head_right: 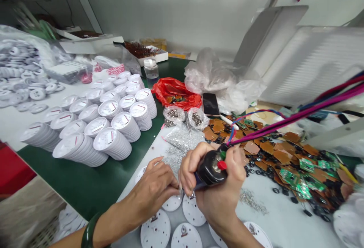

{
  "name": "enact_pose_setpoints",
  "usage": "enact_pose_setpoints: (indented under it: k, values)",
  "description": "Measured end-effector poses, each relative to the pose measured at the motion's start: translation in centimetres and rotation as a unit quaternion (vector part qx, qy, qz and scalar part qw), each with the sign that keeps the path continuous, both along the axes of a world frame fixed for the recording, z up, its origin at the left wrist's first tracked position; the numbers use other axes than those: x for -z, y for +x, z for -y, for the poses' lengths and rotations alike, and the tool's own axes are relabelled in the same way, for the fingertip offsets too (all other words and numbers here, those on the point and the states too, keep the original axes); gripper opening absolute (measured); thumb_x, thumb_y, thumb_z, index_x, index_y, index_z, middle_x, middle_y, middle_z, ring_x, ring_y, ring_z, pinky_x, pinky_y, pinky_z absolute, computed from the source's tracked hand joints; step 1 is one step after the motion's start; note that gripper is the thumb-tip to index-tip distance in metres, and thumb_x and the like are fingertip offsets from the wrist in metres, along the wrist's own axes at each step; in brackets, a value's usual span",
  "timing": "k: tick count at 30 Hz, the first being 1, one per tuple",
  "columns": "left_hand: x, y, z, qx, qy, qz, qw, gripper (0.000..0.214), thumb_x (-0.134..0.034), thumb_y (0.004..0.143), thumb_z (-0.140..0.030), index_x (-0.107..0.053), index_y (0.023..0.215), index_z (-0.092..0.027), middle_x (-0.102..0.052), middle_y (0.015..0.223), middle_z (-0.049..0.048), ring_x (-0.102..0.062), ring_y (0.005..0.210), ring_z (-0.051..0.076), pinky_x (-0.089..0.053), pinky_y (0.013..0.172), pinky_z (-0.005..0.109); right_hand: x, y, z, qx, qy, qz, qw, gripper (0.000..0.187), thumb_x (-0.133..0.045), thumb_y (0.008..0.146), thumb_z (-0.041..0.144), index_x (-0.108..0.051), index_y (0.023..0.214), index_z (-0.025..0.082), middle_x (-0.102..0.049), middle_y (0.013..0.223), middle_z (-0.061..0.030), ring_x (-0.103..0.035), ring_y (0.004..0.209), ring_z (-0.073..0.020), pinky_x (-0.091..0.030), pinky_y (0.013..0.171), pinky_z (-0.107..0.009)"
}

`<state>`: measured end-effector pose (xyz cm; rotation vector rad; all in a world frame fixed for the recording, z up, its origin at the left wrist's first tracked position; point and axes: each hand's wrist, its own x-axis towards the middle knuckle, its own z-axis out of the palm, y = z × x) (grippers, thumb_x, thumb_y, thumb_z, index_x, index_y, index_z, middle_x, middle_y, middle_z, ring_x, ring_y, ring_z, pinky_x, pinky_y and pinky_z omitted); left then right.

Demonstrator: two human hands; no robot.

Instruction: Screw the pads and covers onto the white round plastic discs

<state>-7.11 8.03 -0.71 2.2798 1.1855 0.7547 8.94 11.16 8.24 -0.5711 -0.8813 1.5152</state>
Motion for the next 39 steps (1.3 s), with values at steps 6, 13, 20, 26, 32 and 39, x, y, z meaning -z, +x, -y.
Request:
enact_pose_setpoints:
  k: [6, 13, 20, 26, 32, 39]
  values:
    - [0.0, -1.1, 1.1, 0.013, 0.033, -0.034, 0.999, 0.019, -0.048, 0.106, -0.02, -0.064, 0.096, -0.022, -0.066, 0.091, 0.0009, -0.063, 0.091, 0.019, -0.028, 0.117, 0.052, -0.4, -1.8, 0.7, -0.054, 0.005, 0.004, 0.999, 0.059, -0.051, 0.087, 0.07, -0.07, 0.061, 0.02, -0.047, 0.041, 0.0003, -0.042, 0.034, -0.0126, -0.035, 0.036, -0.026]
    - [-0.5, -2.3, 3.2, -0.095, 0.033, 0.017, 0.995, 0.019, -0.046, 0.107, -0.02, -0.065, 0.112, -0.022, -0.07, 0.095, 0.0017, -0.066, 0.087, 0.019, -0.041, 0.096, 0.043, 0.1, -2.2, 0.5, -0.024, -0.009, -0.008, 1.0, 0.063, -0.045, 0.089, 0.072, -0.068, 0.061, 0.02, -0.048, 0.043, 0.0, -0.043, 0.035, -0.013, -0.036, 0.038, -0.027]
    - [1.7, -1.3, 5.6, -0.067, 0.169, -0.082, 0.98, 0.019, -0.053, 0.105, -0.033, -0.068, 0.109, -0.022, -0.077, 0.112, -0.0018, -0.06, 0.072, 0.018, -0.041, 0.064, 0.037, 2.6, -3.7, 0.8, -0.061, -0.011, 0.025, 0.998, 0.057, -0.052, 0.087, 0.07, -0.067, 0.064, 0.02, -0.052, 0.045, -0.0012, -0.044, 0.037, -0.013, -0.033, 0.037, -0.025]
    - [2.1, -0.7, 5.3, -0.055, 0.207, -0.145, 0.966, 0.021, -0.066, 0.099, -0.039, -0.071, 0.1, -0.019, -0.079, 0.105, -0.0047, -0.058, 0.065, 0.017, -0.039, 0.055, 0.036, 4.4, -4.5, 1.2, -0.098, 0.001, 0.029, 0.995, 0.057, -0.043, 0.093, 0.066, -0.065, 0.069, 0.019, -0.053, 0.045, -0.0011, -0.041, 0.036, -0.0116, -0.029, 0.037, -0.024]
    - [2.5, -0.8, 5.3, -0.06, 0.222, -0.126, 0.965, 0.018, -0.067, 0.097, -0.036, -0.073, 0.098, -0.019, -0.079, 0.096, -0.0038, -0.059, 0.064, 0.017, -0.038, 0.055, 0.035, 5.6, -4.5, 1.3, -0.109, 0.003, 0.08, 0.991, 0.057, -0.04, 0.097, 0.063, -0.066, 0.073, 0.018, -0.056, 0.047, -0.002, -0.045, 0.039, -0.0116, -0.031, 0.04, -0.024]
    - [2.5, -0.7, 5.2, -0.065, 0.221, -0.123, 0.965, 0.014, -0.063, 0.1, -0.032, -0.071, 0.098, -0.021, -0.079, 0.095, -0.0058, -0.062, 0.068, 0.017, -0.036, 0.057, 0.035, 5.4, -4.7, 1.3, -0.119, 0.008, 0.072, 0.99, 0.056, -0.04, 0.097, 0.063, -0.064, 0.072, 0.019, -0.054, 0.047, -0.0012, -0.042, 0.037, -0.0111, -0.029, 0.038, -0.024]
